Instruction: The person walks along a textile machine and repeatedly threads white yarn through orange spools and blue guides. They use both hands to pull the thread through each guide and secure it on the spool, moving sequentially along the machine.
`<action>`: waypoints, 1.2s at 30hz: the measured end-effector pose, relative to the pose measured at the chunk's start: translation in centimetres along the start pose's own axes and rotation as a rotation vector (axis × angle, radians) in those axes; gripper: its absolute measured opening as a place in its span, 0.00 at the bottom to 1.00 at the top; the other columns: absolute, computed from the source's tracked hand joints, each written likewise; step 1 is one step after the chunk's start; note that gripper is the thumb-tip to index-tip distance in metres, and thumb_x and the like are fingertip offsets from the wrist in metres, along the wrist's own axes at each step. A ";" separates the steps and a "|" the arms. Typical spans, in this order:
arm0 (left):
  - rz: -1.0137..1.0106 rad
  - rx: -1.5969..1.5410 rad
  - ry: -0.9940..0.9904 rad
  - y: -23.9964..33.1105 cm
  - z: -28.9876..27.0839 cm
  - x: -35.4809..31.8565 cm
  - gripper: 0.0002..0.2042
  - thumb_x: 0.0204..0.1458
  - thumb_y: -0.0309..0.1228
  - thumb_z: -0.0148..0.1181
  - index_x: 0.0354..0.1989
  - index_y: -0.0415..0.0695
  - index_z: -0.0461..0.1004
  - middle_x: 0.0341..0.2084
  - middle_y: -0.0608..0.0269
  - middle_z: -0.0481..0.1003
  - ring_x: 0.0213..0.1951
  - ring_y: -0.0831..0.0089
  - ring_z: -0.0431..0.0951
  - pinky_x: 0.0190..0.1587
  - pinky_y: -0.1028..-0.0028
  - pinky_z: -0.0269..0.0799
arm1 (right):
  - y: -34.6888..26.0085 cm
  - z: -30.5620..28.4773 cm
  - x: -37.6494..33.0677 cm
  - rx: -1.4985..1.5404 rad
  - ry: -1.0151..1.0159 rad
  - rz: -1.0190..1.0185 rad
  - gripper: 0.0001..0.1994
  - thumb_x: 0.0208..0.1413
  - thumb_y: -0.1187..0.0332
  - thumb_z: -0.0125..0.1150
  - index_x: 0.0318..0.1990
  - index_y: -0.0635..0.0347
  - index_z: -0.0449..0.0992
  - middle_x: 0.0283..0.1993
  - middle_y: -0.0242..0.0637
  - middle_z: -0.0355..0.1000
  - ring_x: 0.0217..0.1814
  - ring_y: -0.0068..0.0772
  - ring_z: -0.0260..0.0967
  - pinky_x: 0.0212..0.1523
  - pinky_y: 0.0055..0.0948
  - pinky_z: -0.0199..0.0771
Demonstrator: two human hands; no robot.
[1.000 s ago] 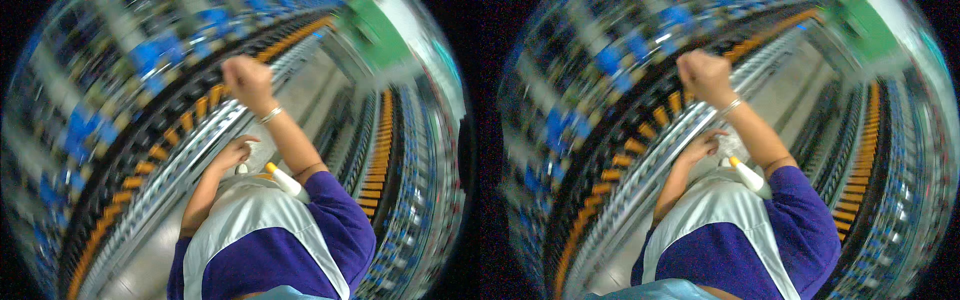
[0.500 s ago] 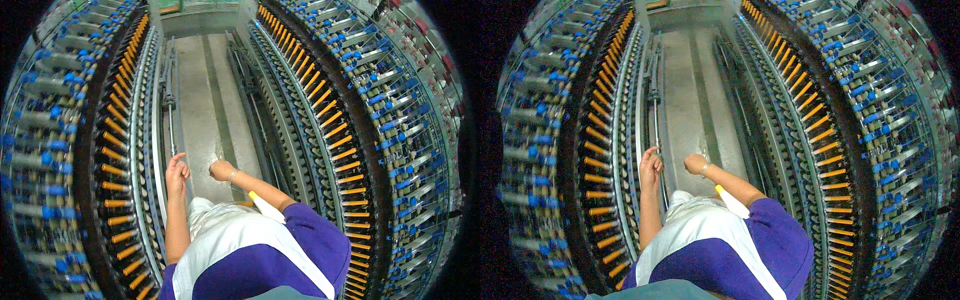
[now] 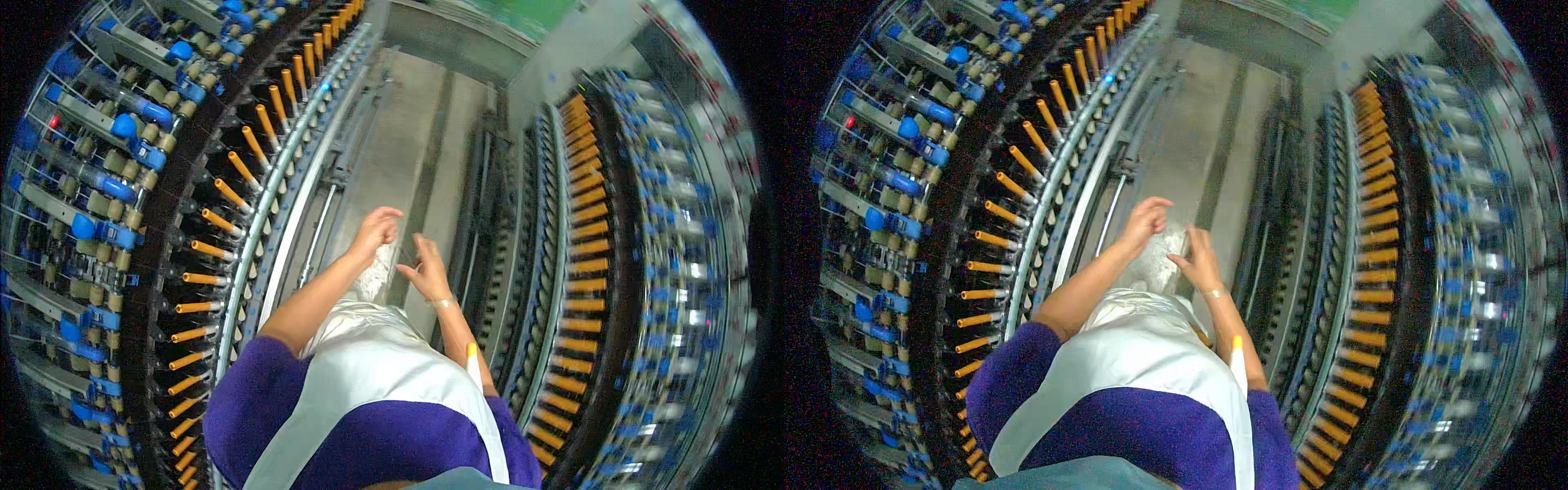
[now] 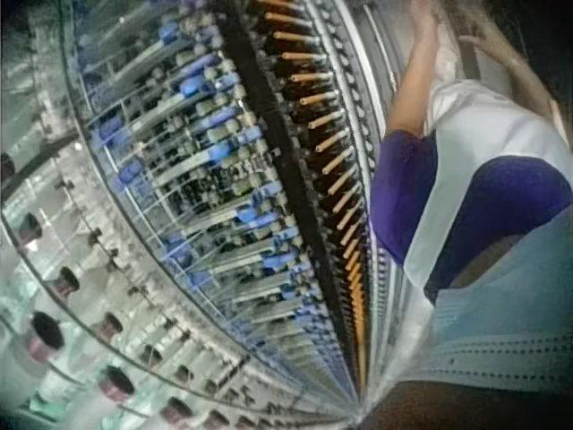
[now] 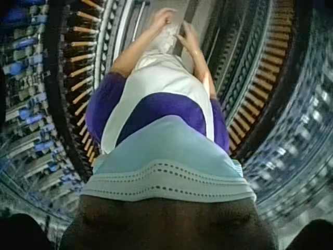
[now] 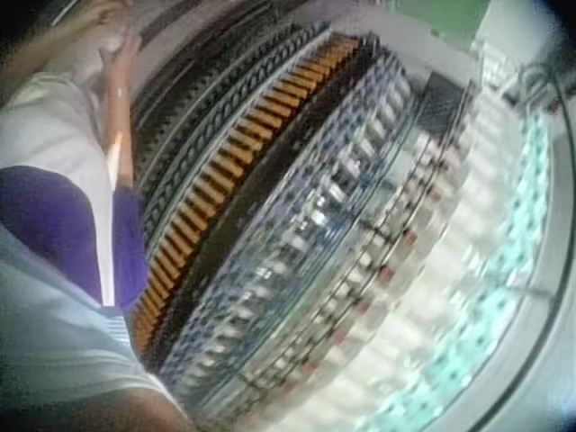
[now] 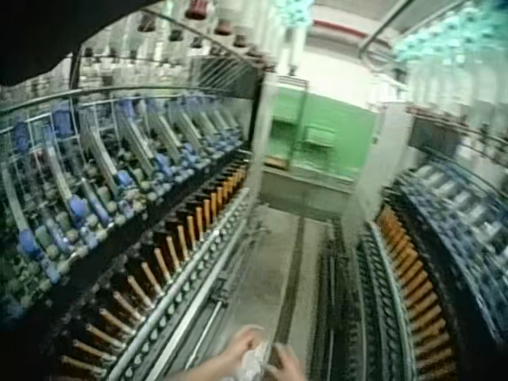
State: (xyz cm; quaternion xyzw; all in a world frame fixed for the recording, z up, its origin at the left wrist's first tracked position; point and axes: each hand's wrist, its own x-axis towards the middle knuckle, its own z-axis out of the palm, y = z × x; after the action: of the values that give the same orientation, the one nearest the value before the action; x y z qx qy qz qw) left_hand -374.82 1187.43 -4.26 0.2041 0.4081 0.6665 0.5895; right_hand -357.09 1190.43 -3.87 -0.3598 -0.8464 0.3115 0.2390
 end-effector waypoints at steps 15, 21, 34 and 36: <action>0.445 -0.139 0.473 10.0 -3.9 22.1 0.06 0.53 0.21 0.44 0.32 0.38 0.70 0.15 0.75 0.56 0.17 0.85 0.53 0.21 0.82 0.50 | 17.4 -3.5 47.1 -0.707 -0.775 -0.375 0.17 0.50 0.69 0.60 0.49 0.56 0.75 0.44 0.45 0.75 0.32 0.42 0.74 0.35 0.33 0.74; 0.496 -0.249 0.787 9.9 -5.1 23.0 0.06 0.54 0.22 0.44 0.32 0.39 0.70 0.14 0.74 0.55 0.17 0.84 0.53 0.21 0.82 0.51 | 7.6 9.2 61.8 0.225 -0.393 -0.663 0.12 0.53 0.62 0.58 0.33 0.64 0.78 0.27 0.44 0.75 0.29 0.49 0.72 0.31 0.36 0.71; 0.595 -0.386 1.142 14.8 -8.7 31.7 0.06 0.57 0.25 0.47 0.33 0.39 0.71 0.15 0.75 0.54 0.18 0.83 0.52 0.22 0.81 0.49 | -3.2 17.1 70.0 0.121 -0.193 -1.102 0.05 0.51 0.69 0.58 0.27 0.60 0.71 0.27 0.40 0.67 0.27 0.48 0.68 0.26 0.41 0.70; 0.688 -0.347 1.061 15.1 -8.5 33.2 0.06 0.57 0.25 0.47 0.33 0.39 0.71 0.15 0.74 0.54 0.18 0.82 0.53 0.21 0.81 0.50 | 1.0 19.4 71.1 0.152 -0.172 -1.241 0.04 0.48 0.71 0.57 0.27 0.60 0.71 0.27 0.40 0.68 0.27 0.49 0.69 0.24 0.39 0.70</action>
State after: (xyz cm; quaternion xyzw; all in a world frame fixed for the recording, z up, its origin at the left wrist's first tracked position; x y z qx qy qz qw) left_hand -397.92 1216.93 -4.32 -0.1316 0.4414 0.8834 0.0860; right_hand -413.38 1238.01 -5.15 0.2424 -0.8893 0.2020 0.3312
